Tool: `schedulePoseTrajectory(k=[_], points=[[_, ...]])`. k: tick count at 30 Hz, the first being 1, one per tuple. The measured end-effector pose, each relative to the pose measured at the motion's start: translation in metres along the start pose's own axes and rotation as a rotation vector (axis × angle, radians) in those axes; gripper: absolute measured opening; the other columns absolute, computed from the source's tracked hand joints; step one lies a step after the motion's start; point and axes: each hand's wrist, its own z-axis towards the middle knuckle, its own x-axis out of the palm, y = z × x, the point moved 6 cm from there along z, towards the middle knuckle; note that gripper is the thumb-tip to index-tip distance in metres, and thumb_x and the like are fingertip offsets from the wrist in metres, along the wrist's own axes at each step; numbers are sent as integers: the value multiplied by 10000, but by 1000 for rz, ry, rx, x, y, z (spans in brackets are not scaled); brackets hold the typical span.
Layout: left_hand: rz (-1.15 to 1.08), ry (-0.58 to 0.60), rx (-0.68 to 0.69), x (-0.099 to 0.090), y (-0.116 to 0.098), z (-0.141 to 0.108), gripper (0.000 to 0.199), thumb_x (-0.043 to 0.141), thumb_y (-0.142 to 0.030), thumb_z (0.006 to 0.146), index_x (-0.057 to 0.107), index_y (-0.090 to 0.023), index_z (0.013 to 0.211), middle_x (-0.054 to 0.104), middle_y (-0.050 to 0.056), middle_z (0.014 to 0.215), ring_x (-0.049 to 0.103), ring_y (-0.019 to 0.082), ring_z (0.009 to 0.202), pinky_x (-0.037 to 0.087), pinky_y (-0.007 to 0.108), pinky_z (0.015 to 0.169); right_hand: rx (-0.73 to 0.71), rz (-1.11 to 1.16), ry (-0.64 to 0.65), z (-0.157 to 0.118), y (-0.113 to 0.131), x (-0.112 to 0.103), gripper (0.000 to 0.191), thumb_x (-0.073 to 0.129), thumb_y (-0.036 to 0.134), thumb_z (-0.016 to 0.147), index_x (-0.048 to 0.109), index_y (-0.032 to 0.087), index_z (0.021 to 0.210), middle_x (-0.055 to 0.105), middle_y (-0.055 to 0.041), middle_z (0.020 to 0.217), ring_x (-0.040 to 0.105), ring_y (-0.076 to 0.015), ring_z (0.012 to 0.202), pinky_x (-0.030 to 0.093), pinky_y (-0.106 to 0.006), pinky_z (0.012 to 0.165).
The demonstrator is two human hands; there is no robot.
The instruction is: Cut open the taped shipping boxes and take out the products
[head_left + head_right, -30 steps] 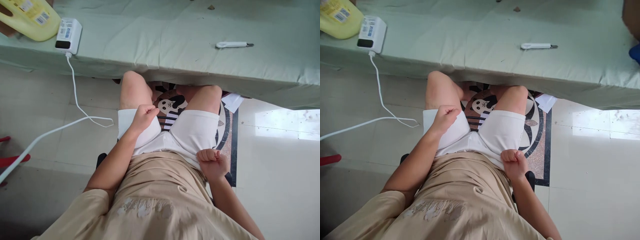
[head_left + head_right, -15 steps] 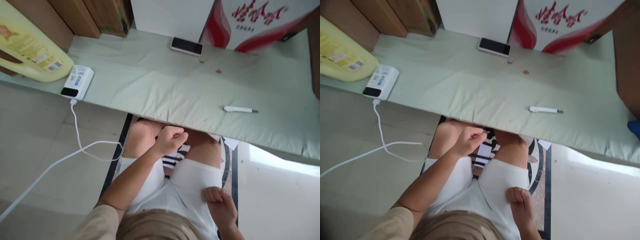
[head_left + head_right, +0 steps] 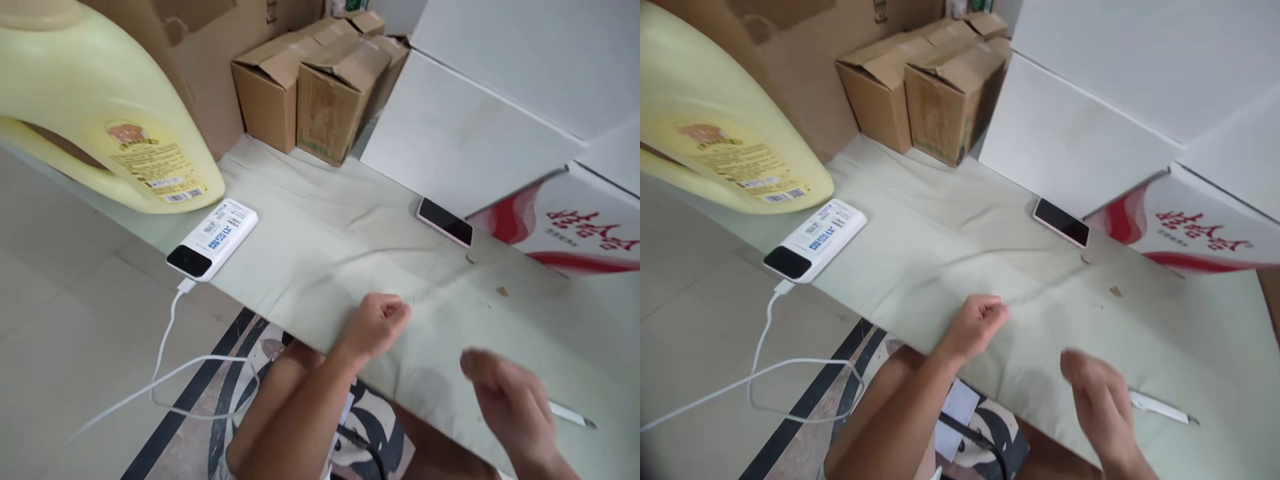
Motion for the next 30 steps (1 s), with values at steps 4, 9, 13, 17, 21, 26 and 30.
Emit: schedulePoseTrajectory(k=[4,9,13,17,21,26,30], points=[[-124,49,-40,-6,-1,-3,509,597,-446,827,243,-230,533,200,-67,525,177,88,526,139,317,523,-342,-292,84,155,77,102,286,644,401,920,578,214,714,535,-21,694,500,-155,657,420,-309,600],[-181,124,-137,-8,3,-8,531,634,-450,811,249,-229,519,185,-71,513,164,83,515,116,313,514,-792,-590,145,285,161,228,404,538,452,997,571,228,1331,522,-115,1331,500,-334,1321,498,-506,1015],[-212,122,-149,-11,3,-9,548,661,-484,799,264,-228,521,196,-69,513,176,87,521,122,309,515,-700,-739,154,330,179,261,551,588,470,983,518,153,1428,383,-149,1569,353,-380,1476,373,-559,1165],[-219,76,-115,-16,3,-9,516,652,-455,805,275,-226,537,215,-66,521,197,95,536,135,307,524,-666,-812,177,332,181,263,551,555,494,989,584,67,1337,393,-180,1615,359,-318,1489,342,-492,1191],[-218,85,-113,-14,7,-10,487,642,-423,820,279,-227,562,218,-68,543,196,95,540,132,300,523,-728,-847,129,344,176,261,593,329,494,1044,661,21,1176,455,-206,1576,401,-345,1491,399,-523,1123],[-159,84,-72,-15,3,-10,509,634,-472,825,273,-229,562,207,-69,547,184,95,542,136,299,526,-765,-797,101,374,162,258,484,441,480,996,694,70,1029,560,-230,1460,562,-361,1363,455,-525,1082],[-113,63,-5,-15,0,-10,529,633,-498,824,256,-232,567,195,-65,569,188,102,556,163,300,539,-805,-881,119,336,162,237,495,586,429,920,637,94,1281,510,-221,1539,609,-347,1306,367,-587,1166]])
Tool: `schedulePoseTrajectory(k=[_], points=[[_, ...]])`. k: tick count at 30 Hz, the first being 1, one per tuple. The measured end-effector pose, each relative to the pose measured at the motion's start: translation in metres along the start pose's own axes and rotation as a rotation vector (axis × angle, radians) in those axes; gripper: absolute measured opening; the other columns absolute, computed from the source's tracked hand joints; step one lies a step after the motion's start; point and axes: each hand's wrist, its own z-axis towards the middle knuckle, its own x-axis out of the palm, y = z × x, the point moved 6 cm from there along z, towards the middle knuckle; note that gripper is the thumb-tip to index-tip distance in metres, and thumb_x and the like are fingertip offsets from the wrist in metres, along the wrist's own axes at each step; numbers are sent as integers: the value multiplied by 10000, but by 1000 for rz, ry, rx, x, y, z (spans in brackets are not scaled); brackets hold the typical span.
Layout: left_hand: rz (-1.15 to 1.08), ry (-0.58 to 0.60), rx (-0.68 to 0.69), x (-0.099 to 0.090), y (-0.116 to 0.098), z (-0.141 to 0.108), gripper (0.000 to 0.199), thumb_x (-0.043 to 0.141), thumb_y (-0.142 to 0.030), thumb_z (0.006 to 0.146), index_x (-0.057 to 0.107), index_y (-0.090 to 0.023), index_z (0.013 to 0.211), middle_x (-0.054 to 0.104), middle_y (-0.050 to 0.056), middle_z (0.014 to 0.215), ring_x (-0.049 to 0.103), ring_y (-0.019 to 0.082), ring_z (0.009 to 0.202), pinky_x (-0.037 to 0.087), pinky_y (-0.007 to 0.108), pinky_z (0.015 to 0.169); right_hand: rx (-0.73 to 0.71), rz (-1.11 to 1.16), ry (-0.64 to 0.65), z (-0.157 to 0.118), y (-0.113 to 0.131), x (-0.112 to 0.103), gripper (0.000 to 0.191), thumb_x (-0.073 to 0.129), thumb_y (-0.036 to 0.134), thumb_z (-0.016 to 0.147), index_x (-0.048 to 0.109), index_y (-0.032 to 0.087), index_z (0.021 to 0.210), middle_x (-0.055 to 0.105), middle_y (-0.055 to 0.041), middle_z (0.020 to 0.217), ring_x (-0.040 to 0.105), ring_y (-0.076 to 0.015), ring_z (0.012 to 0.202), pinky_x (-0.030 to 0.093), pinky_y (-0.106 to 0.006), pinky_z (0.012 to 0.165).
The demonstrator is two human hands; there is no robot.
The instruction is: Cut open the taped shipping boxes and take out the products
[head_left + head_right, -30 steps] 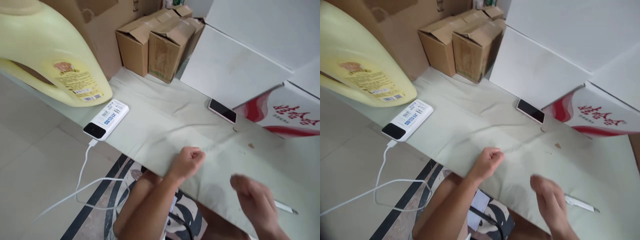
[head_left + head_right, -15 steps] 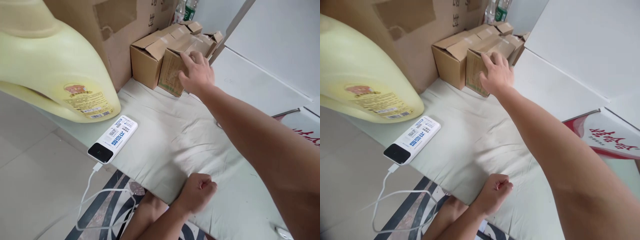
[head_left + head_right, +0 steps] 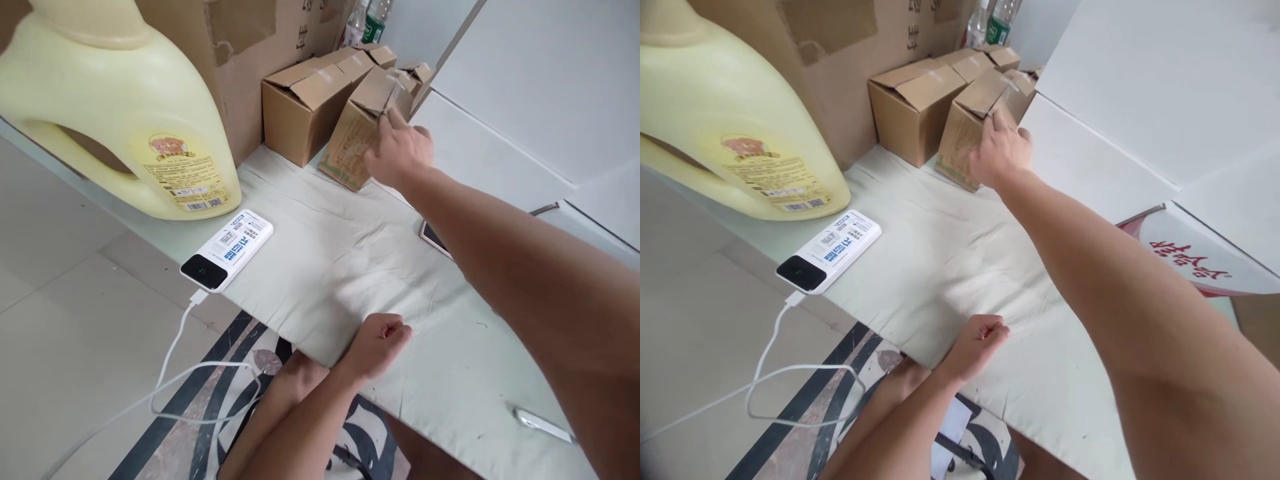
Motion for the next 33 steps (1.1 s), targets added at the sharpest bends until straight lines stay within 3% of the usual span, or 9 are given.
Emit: schedulePoseTrajectory(k=[2,6,10,12,15,17,19,26,33], points=[[-2,-190,118,-10,-3,-2,472,619,-488,835,294,-235,605,228,-60,591,232,114,563,214,297,546,-45,-53,45,-41,17,-22,608,402,432,994,520,46,1448,427,-226,1606,541,-353,1400,281,-607,1200],[-99,-865,660,-45,-27,-37,181,546,-364,871,415,-247,832,421,-16,760,444,167,707,408,315,694,-64,-10,5,-159,44,-82,592,521,413,970,474,210,1524,412,-156,1653,473,-333,1486,278,-621,1234],[48,-1098,1013,-61,-58,-71,261,586,-405,861,484,-253,1046,534,53,1074,568,226,1045,458,383,934,70,95,-142,-310,50,-143,534,561,382,955,562,295,1482,556,-107,1554,534,-332,1441,335,-587,1228],[175,-1010,992,-62,-72,-74,382,601,-495,887,517,-257,1174,552,73,1250,555,260,1231,427,416,1067,253,238,-243,-383,46,-165,493,485,431,987,603,315,1451,540,-85,1567,516,-344,1453,380,-602,1195],[244,-502,821,-39,-77,-54,538,615,-613,906,561,-278,1323,567,84,1430,510,294,1396,389,430,1181,620,443,-421,-466,38,-176,590,403,598,980,606,280,1433,526,-110,1555,473,-373,1471,416,-620,1157],[210,-154,662,-10,-65,-41,615,623,-655,900,559,-296,1396,561,96,1500,524,312,1408,434,435,1170,827,535,-483,-496,33,-172,593,496,616,941,596,273,1415,577,-119,1474,518,-362,1415,452,-584,1128],[166,25,556,14,-53,-34,719,643,-697,871,514,-315,1466,508,104,1576,513,335,1430,464,448,1158,962,623,-550,-508,26,-167,571,613,567,900,588,273,1389,620,-109,1388,570,-330,1334,471,-539,1110],[289,101,431,36,-49,-41,1021,777,-601,796,253,-369,1641,299,70,1731,415,357,1527,484,414,1154,1002,896,-679,-505,16,-163,569,691,532,872,553,273,1360,565,-104,1456,551,-265,1336,432,-478,1159],[214,12,453,41,-39,-32,904,739,-336,735,394,-408,1567,429,5,1659,545,302,1412,511,385,1119,938,803,-682,-517,21,-178,592,683,502,861,550,279,1393,529,-94,1517,515,-272,1391,375,-507,1219]])
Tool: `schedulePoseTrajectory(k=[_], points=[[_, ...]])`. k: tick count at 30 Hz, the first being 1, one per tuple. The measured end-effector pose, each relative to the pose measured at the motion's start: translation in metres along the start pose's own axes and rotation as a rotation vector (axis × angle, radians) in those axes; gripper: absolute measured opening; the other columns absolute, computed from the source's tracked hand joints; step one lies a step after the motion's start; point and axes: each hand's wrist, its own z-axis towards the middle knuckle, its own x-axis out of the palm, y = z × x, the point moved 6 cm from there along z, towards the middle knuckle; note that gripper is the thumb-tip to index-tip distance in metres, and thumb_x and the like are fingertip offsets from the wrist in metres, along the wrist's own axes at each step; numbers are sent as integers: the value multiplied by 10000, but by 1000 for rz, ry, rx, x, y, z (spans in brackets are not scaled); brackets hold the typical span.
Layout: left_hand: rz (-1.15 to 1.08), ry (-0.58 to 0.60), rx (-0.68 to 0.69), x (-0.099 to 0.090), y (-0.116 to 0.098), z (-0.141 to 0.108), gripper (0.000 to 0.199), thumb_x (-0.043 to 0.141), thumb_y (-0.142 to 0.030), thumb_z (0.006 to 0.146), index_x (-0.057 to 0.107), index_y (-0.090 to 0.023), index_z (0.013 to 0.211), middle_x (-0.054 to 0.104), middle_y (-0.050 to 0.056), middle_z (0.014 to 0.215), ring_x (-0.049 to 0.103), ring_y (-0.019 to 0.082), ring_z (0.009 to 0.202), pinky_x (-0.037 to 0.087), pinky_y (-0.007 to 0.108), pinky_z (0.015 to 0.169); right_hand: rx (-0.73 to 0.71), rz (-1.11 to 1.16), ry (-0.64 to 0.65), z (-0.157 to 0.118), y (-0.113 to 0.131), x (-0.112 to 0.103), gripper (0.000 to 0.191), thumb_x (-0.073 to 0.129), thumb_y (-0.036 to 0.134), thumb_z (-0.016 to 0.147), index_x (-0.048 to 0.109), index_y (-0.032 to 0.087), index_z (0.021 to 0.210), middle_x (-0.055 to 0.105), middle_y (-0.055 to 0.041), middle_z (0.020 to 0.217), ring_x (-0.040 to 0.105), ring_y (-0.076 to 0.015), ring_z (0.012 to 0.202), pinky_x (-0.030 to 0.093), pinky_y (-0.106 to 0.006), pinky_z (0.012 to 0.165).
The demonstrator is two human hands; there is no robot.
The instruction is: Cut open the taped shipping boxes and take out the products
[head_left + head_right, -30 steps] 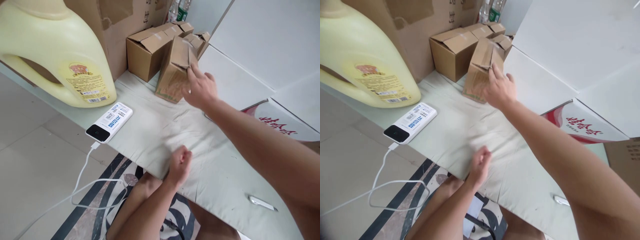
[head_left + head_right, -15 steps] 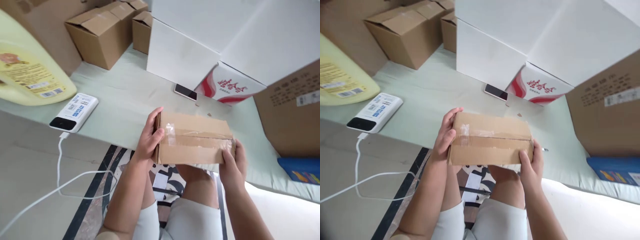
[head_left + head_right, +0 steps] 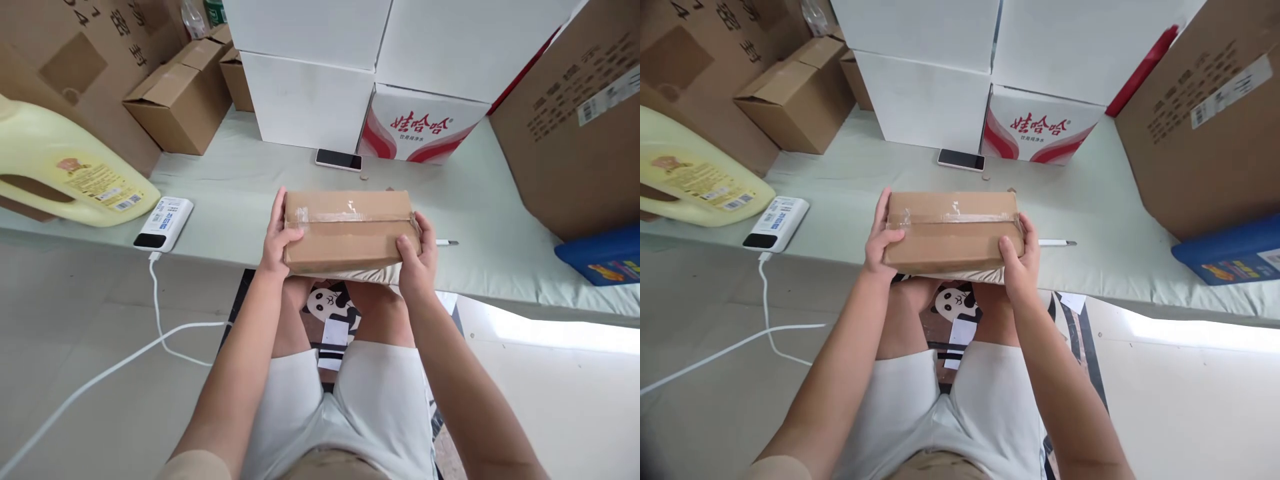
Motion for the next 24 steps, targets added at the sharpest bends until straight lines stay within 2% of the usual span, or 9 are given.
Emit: schedulePoseTrajectory(k=[3,8,18,24], points=[[-36,-35,30,5,10,9,823,736,-311,701,484,-417,1477,544,-4,1543,552,307,1397,505,408,1120,-7,19,14,12,-5,-3,588,673,486,837,560,276,1374,552,-78,1491,521,-268,1382,370,-515,1227],[-67,-19,42,11,10,14,579,727,-317,678,636,-332,1249,645,25,1355,609,326,1300,531,425,1049,-34,42,22,22,-11,-2,596,656,477,809,556,269,1359,556,-67,1486,512,-258,1393,346,-511,1248],[-86,-24,58,14,4,12,554,698,-257,644,630,-302,1191,651,30,1280,610,312,1272,493,432,1074,-88,47,39,23,-15,-2,596,634,492,830,539,257,1369,535,-87,1498,500,-266,1416,368,-508,1235],[-111,-46,73,13,2,14,538,714,-229,614,656,-300,1144,665,21,1227,631,288,1215,531,379,1008,-122,18,67,26,-20,3,576,569,518,898,511,279,1419,522,-87,1526,507,-259,1417,393,-516,1220]])
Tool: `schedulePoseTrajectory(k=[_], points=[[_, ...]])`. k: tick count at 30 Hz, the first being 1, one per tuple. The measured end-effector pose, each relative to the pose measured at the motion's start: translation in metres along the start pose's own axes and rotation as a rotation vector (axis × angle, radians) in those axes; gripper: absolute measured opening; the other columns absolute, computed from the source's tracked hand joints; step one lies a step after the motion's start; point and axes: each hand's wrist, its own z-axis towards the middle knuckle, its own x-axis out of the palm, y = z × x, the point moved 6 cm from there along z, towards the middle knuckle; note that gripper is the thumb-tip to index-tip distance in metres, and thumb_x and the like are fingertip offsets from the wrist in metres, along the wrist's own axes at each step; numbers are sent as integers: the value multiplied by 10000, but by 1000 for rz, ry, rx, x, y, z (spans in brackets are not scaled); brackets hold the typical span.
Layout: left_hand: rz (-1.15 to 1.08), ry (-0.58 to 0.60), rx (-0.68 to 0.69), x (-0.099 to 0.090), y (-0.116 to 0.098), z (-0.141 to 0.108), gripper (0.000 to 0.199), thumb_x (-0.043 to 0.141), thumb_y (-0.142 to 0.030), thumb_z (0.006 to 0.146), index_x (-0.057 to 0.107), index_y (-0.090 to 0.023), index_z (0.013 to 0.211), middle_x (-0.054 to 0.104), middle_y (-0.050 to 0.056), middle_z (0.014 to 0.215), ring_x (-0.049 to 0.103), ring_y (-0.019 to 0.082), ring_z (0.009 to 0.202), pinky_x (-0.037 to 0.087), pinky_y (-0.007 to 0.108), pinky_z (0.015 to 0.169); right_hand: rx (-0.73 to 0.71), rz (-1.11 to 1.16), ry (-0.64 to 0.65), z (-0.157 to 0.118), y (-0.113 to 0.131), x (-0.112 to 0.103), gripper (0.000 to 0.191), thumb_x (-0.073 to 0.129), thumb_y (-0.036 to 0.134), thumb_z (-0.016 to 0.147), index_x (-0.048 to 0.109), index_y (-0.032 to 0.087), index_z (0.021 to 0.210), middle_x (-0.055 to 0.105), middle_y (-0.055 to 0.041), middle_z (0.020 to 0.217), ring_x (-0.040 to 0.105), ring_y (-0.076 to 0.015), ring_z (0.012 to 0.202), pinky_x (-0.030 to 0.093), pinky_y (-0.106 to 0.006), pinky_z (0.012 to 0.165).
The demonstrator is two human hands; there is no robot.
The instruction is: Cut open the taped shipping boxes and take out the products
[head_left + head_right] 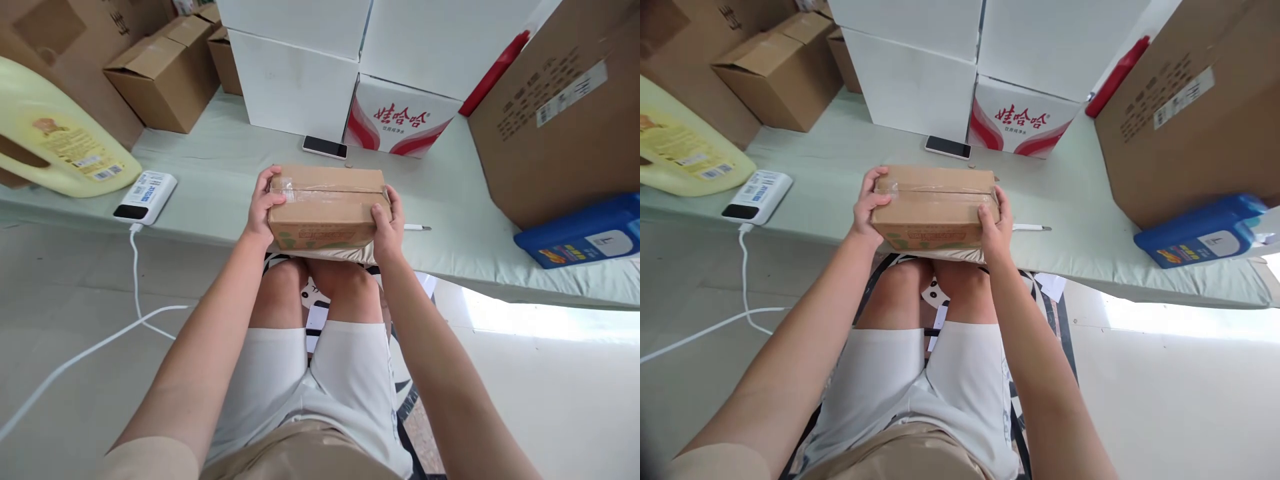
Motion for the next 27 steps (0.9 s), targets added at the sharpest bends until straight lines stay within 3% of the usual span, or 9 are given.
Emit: schedulePoseTrajectory(k=[3,5,8,11,15,19,22,24,27], points=[[-18,5,-39,1,2,3,539,715,-227,611,647,-299,1141,662,23,1208,644,288,1181,543,383,973,-9,-41,19,6,-10,2,582,532,515,921,489,277,1451,513,-86,1542,519,-254,1409,415,-493,1206],[-20,13,-35,1,2,3,537,715,-229,612,639,-301,1139,656,23,1201,642,285,1178,539,380,966,-13,-115,54,9,-21,-3,564,381,509,984,443,284,1498,506,-79,1555,525,-238,1412,449,-469,1176],[-13,9,-28,0,2,3,524,714,-229,618,638,-306,1131,651,19,1191,633,277,1185,531,354,940,34,-318,72,11,-43,-29,602,123,417,1023,434,262,1514,568,-106,1491,559,-238,1379,489,-480,1118],[6,7,-26,0,1,2,507,718,-239,631,635,-307,1126,648,21,1193,618,280,1209,524,337,918,74,-618,83,9,-61,-70,546,331,328,954,548,194,1436,583,-163,1468,514,-307,1410,404,-548,1176],[-1,-4,-1,1,1,4,490,729,-251,629,636,-297,1108,639,23,1189,610,275,1220,528,326,903,77,-1161,368,3,-77,-100,528,395,263,939,596,216,1424,576,-128,1509,442,-311,1466,306,-559,1220],[24,18,14,2,-1,4,480,741,-306,654,614,-300,1117,636,34,1189,610,288,1222,526,347,913,56,-1259,471,8,-76,-112,406,412,323,968,718,223,1214,716,-147,1230,575,-313,1261,394,-518,1091],[17,4,-6,2,-2,2,498,730,-286,629,613,-303,1112,635,26,1163,626,277,1168,521,349,907,73,-1261,412,25,-59,-119,332,438,285,938,722,190,1082,722,-176,1105,629,-318,1099,467,-489,937],[13,-7,-22,4,-2,1,506,715,-271,620,611,-306,1114,631,20,1157,629,265,1133,514,347,906,33,-1101,207,43,-28,-119,313,400,270,954,670,189,1089,710,-176,1093,654,-299,1039,496,-463,863],[25,-18,-25,10,0,-1,502,698,-281,626,602,-311,1119,621,18,1182,614,263,1136,493,352,933,-86,-345,-181,63,40,-103,248,353,325,1002,538,275,1160,694,-112,1111,704,-252,1024,516,-372,672]])
